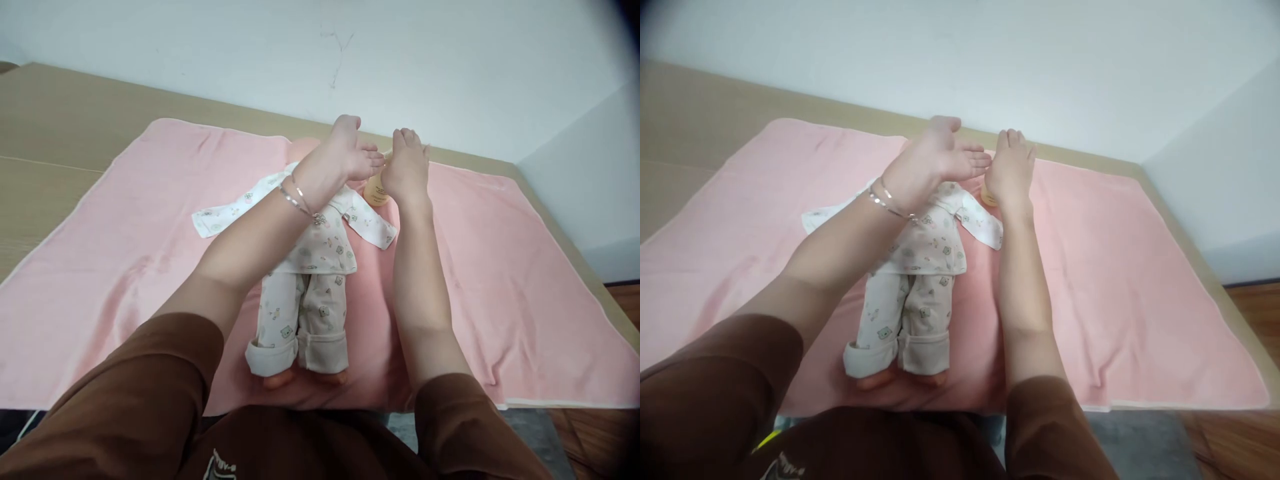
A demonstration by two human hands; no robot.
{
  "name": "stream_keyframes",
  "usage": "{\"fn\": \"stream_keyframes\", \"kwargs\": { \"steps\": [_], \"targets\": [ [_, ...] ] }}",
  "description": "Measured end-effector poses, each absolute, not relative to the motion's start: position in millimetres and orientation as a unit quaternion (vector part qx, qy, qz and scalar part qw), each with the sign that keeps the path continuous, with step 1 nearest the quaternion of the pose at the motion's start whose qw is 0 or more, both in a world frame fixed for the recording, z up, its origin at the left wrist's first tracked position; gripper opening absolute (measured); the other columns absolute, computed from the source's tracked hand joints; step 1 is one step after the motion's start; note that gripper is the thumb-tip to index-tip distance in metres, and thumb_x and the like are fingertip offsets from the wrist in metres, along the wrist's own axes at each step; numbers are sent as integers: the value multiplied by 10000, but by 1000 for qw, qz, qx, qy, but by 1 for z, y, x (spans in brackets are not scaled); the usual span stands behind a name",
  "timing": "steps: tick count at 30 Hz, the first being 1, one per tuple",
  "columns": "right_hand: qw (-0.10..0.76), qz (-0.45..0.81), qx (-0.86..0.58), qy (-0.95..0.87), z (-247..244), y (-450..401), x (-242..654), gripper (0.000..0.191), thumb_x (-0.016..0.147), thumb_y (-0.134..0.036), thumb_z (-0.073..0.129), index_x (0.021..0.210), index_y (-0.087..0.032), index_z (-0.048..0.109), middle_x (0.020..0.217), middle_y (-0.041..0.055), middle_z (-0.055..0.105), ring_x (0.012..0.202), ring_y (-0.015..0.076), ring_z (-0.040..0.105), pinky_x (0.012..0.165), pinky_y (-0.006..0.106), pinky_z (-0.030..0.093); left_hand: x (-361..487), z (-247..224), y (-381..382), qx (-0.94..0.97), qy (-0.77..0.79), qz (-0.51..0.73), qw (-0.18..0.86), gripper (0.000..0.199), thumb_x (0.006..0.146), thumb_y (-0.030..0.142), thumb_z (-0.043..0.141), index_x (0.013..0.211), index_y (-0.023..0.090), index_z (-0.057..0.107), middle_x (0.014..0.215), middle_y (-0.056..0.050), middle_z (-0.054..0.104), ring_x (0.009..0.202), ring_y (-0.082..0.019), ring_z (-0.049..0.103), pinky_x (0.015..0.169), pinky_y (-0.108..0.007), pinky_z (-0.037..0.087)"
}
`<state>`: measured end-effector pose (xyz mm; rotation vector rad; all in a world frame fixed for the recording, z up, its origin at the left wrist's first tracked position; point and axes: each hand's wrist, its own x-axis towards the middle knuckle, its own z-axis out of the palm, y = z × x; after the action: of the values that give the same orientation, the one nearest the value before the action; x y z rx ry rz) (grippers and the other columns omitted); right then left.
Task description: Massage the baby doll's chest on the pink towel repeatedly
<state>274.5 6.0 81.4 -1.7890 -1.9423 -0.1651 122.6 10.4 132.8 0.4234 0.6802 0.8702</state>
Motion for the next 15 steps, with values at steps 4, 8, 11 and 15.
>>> {"fn": "stream_keyframes", "kwargs": {
  "steps": [4,8,11,15],
  "targets": [
    [254,-45,-660,-706,83,3,269,587,954,-173,411,1540,-144,436,1684,180,392,1609,360,286,1293,696,198,75,131,-33,193,313,411,834,693,1048,389,368,1658,72,281,1707,-200,390,1606,-283,354,1265,-385,414],
    [286,-9,-677,-678,85,1,264,569,958,-116,410,1526,-147,422,1715,170,339,1634,330,216,1302,714,65,29,126,-64,208,327,405,828,687,1038,390,385,1666,130,287,1643,-170,498,1571,-292,428,1268,-405,452],
    [278,2,-699,-659,86,3,264,658,906,-18,431,1546,-166,387,1741,155,298,1654,297,180,1286,744,-26,3,129,-72,240,336,419,809,647,1055,394,328,1619,80,373,1530,-174,612,1510,-273,519,1227,-371,494],
    [278,17,-719,-637,92,-2,261,696,871,-19,480,1532,-238,452,1781,92,193,1680,322,44,1269,765,-98,-21,141,-75,259,340,470,772,632,1089,363,198,1575,15,405,1433,-163,665,1433,-224,587,1092,-334,546]
  ]
}}
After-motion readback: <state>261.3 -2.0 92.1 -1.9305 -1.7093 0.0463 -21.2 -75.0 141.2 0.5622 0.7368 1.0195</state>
